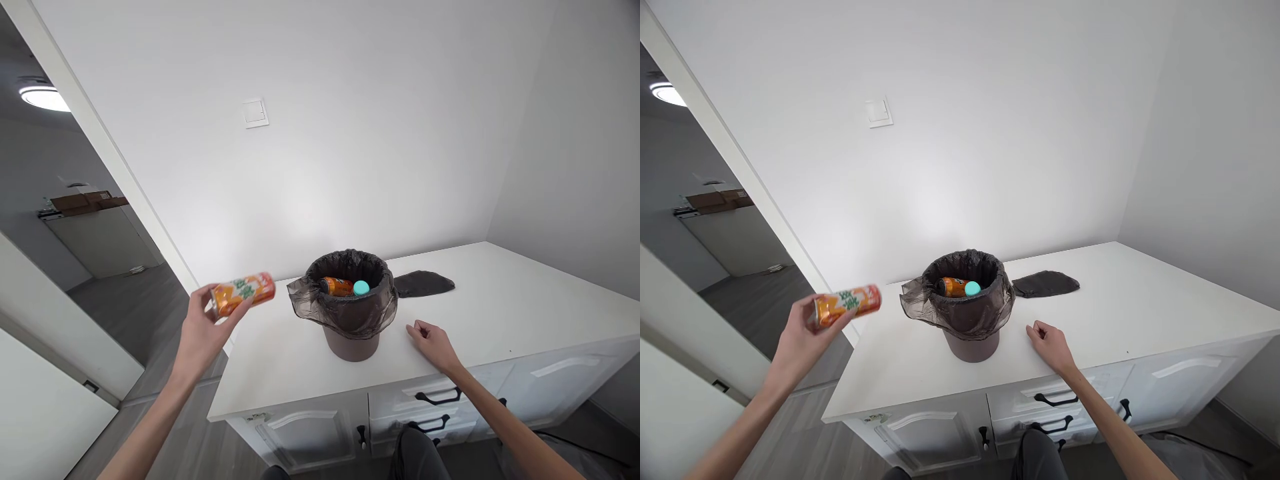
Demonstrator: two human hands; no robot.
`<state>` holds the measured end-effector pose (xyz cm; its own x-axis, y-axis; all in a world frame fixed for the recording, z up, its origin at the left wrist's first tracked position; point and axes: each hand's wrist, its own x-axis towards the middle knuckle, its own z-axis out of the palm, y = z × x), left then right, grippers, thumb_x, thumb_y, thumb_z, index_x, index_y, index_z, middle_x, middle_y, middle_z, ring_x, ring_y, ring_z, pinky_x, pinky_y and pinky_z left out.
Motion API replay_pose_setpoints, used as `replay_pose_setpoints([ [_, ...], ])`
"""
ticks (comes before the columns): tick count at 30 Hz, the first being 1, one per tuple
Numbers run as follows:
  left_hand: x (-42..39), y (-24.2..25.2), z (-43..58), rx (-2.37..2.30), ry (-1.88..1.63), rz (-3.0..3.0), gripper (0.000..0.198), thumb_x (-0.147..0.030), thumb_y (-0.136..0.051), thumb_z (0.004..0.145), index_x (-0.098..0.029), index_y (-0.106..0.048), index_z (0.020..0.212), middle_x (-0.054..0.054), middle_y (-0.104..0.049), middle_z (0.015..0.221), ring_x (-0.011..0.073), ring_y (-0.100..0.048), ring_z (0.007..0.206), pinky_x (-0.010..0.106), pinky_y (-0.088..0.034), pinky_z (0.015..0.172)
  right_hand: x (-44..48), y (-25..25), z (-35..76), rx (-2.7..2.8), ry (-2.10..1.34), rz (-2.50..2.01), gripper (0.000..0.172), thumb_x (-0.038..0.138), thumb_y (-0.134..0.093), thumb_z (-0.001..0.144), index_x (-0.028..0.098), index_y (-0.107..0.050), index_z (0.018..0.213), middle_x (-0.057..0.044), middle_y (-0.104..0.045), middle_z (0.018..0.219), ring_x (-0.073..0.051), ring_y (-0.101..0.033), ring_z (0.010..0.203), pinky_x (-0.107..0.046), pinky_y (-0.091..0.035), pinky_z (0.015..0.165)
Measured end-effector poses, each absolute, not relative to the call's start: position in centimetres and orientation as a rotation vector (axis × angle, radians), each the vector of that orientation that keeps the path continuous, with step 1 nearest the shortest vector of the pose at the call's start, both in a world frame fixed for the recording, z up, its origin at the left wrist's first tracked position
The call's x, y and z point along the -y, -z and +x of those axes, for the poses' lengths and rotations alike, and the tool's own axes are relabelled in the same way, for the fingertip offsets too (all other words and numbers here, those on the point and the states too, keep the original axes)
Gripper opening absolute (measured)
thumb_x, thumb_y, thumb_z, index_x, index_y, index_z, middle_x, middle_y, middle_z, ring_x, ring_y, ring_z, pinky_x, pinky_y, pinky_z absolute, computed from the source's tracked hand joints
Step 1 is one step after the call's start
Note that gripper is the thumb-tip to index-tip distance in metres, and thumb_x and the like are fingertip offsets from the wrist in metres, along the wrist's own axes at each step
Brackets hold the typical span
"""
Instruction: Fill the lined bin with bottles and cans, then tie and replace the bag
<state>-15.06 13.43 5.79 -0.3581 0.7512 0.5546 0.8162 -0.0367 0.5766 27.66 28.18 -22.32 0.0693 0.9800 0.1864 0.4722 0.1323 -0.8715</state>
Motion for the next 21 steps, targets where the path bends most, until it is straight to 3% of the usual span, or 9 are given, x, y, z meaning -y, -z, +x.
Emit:
replay_pose_setpoints([
  [5,-19.0,-9.2,-5.6,1.832,1.401,-2.132,0.072,-0.068,-0.073,0.080,-0.024,-0.053,0.134,0.010,-0.071,0.124,0.0254,-0.073,0.106,0.036,-0.060,0.085,-29.3,24.0,28.2,1.534,-0.710,-1.453,0.040,0.051,-0.055,0.087,0.025,-0.034,0.065,0.005,-0.036,0.061,-0.014,-0.035,0.061,-0.027,-0.032,0.059],
  [8,-23.0,-8.5,-1.9,1.786,1.205,-2.337,0.072,-0.067,-0.073,0.082,-0.023,-0.054,0.136,0.011,-0.072,0.127,0.0284,-0.069,0.117,0.040,-0.056,0.098,-29.5,24.0,28.2,1.511,-0.711,-1.444,0.039,0.051,-0.053,0.088,0.025,-0.036,0.065,0.005,-0.037,0.060,-0.015,-0.036,0.061,-0.027,-0.032,0.060],
  [11,-26.6,-7.0,-1.8,1.799,1.095,-2.395,0.069,-0.068,-0.060,0.093,-0.021,-0.052,0.143,0.016,-0.066,0.143,0.0313,-0.059,0.136,0.045,-0.046,0.112,-29.3,23.2,28.0,1.486,-0.752,-1.430,0.039,0.049,-0.055,0.088,0.025,-0.033,0.066,0.006,-0.034,0.061,-0.014,-0.034,0.062,-0.026,-0.031,0.059],
  [14,-28.8,-4.9,-5.8,1.868,1.211,-2.262,0.063,-0.063,-0.035,0.105,-0.019,-0.049,0.148,0.016,-0.058,0.153,0.0282,-0.051,0.144,0.046,-0.039,0.119,-28.9,22.1,27.8,1.463,-0.801,-1.423,0.039,0.046,-0.056,0.087,0.025,-0.030,0.065,0.006,-0.031,0.062,-0.014,-0.031,0.062,-0.027,-0.029,0.059],
  [17,-28.2,-1.2,-11.8,2.044,1.282,-2.041,0.065,-0.060,-0.020,0.107,-0.021,-0.048,0.150,0.014,-0.058,0.155,0.0263,-0.051,0.146,0.044,-0.039,0.120,-28.7,21.4,27.7,1.462,-0.818,-1.418,0.039,0.046,-0.055,0.086,0.025,-0.030,0.065,0.006,-0.031,0.062,-0.014,-0.031,0.062,-0.027,-0.028,0.059],
  [19,-26.3,2.4,-15.1,2.195,1.109,-1.943,0.069,-0.062,-0.018,0.106,-0.021,-0.047,0.152,0.014,-0.057,0.155,0.0280,-0.050,0.147,0.046,-0.040,0.120,-28.6,21.2,27.6,1.467,-0.814,-1.414,0.039,0.047,-0.054,0.086,0.025,-0.030,0.065,0.006,-0.030,0.062,-0.014,-0.031,0.063,-0.027,-0.029,0.060],
  [21,-23.7,6.4,-17.3,2.274,1.014,-1.924,0.072,-0.065,-0.030,0.101,-0.016,-0.053,0.148,0.018,-0.060,0.151,0.0330,-0.050,0.147,0.050,-0.040,0.120,-28.6,21.0,27.5,1.472,-0.808,-1.415,0.040,0.048,-0.054,0.086,0.025,-0.030,0.065,0.006,-0.030,0.062,-0.014,-0.031,0.062,-0.028,-0.029,0.060],
])
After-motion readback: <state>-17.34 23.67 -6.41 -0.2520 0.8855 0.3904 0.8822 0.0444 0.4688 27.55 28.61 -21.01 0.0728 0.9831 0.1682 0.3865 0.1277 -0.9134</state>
